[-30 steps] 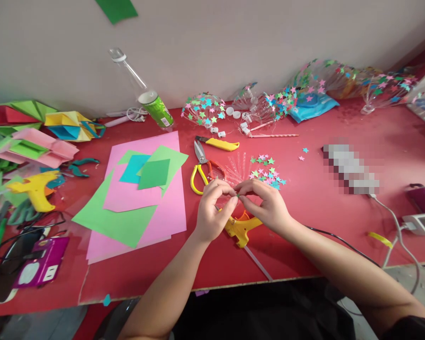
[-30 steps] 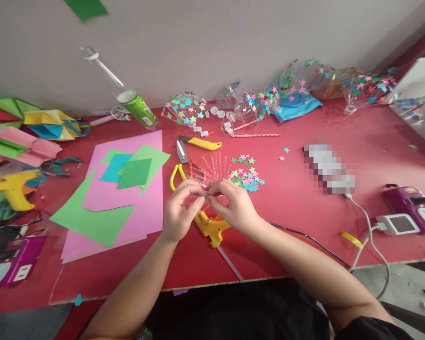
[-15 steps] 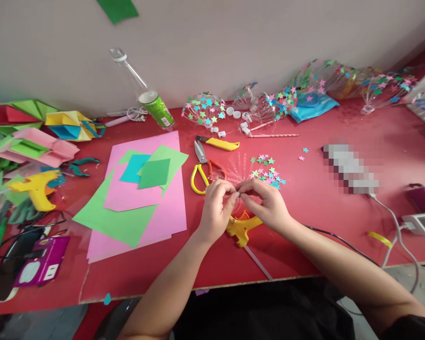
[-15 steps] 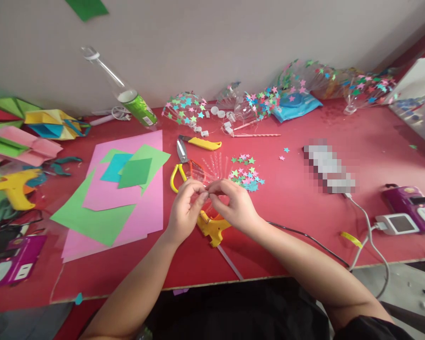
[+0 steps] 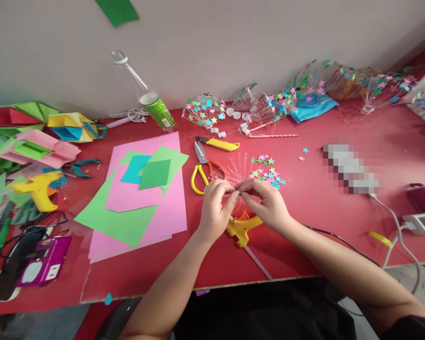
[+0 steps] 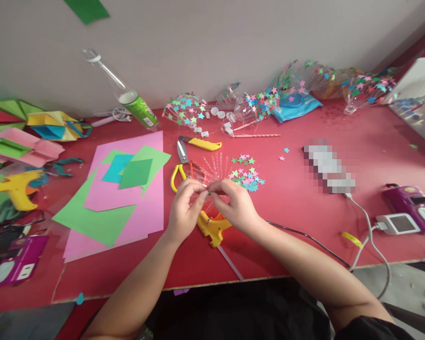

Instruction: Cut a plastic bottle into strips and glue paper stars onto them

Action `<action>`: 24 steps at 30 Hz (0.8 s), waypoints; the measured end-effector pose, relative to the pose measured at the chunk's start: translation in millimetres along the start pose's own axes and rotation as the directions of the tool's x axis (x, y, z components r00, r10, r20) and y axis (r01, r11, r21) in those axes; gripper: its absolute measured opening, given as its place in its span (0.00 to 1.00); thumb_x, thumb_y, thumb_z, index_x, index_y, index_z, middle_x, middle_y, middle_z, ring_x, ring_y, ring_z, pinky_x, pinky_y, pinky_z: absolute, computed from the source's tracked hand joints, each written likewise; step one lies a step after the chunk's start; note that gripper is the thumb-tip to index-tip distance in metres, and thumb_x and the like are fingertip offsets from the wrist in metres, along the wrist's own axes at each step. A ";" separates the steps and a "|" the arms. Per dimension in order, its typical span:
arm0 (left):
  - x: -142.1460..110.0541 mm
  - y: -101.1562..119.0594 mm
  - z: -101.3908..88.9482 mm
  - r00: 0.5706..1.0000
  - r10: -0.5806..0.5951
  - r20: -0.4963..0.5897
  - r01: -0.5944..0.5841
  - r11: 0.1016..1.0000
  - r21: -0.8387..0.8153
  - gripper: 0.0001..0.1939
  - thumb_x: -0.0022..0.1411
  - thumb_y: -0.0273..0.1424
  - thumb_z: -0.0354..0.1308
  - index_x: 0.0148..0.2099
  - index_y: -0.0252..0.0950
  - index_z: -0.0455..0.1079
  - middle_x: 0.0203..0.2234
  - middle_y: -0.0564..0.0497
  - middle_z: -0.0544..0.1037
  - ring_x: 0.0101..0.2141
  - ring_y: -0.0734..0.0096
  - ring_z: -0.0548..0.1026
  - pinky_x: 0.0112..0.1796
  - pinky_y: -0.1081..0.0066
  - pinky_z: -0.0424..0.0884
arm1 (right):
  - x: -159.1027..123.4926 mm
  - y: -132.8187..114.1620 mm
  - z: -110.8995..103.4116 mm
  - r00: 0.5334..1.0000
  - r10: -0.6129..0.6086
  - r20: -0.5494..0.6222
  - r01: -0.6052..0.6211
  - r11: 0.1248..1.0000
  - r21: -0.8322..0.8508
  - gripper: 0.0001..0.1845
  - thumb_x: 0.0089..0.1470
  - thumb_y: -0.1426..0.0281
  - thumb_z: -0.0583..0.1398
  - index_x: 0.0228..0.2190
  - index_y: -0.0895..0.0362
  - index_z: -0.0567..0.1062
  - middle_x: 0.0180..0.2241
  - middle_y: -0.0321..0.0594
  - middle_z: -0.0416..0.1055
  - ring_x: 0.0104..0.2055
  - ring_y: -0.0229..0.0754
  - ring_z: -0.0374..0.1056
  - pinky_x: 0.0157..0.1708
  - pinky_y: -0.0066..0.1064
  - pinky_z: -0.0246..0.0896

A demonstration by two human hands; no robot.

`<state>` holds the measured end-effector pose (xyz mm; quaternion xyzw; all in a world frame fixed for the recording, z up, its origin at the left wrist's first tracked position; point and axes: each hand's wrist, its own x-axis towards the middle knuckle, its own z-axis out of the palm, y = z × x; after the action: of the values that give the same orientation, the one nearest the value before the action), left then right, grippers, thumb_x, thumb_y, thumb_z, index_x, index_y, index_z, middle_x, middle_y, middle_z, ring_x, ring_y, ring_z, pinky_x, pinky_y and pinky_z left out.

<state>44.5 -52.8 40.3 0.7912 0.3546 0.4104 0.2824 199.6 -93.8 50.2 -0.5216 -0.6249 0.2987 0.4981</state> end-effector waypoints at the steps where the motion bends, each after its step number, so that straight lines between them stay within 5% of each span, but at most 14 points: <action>1: 0.1 0.0 0.1 1.000 0.000 -0.005 0.000 1.000 -0.004 0.05 0.67 0.30 0.53 0.36 0.38 0.64 0.32 0.51 0.70 0.38 0.68 0.70 0.42 0.64 0.67 | 0.1 0.1 0.0 1.000 -0.001 0.003 0.001 1.000 -0.001 0.07 0.56 0.76 0.56 0.32 0.54 0.73 0.35 0.38 0.77 0.36 0.38 0.72 0.38 0.31 0.68; 16: 1.8 4.0 -3.6 0.988 -0.153 -0.001 0.151 0.975 -0.161 0.08 0.66 0.31 0.54 0.33 0.38 0.65 0.31 0.51 0.70 0.36 0.70 0.70 0.40 0.67 0.66 | 1.1 0.5 0.5 0.999 0.007 0.032 -0.008 1.000 0.021 0.08 0.56 0.76 0.56 0.35 0.54 0.74 0.36 0.39 0.76 0.38 0.39 0.72 0.41 0.34 0.70; 24: 1.7 2.2 -1.0 0.994 -0.103 -0.033 0.099 0.988 -0.116 0.07 0.68 0.31 0.52 0.34 0.38 0.64 0.31 0.51 0.69 0.36 0.70 0.68 0.40 0.67 0.66 | 0.9 1.4 0.4 0.999 -0.004 0.037 0.004 1.000 0.005 0.08 0.56 0.76 0.57 0.35 0.54 0.75 0.35 0.39 0.76 0.38 0.39 0.72 0.41 0.34 0.70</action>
<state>45.1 -52.6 43.2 0.7467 0.3757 0.4304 0.3406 199.7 -92.6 49.1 -0.5135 -0.6342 0.3089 0.4885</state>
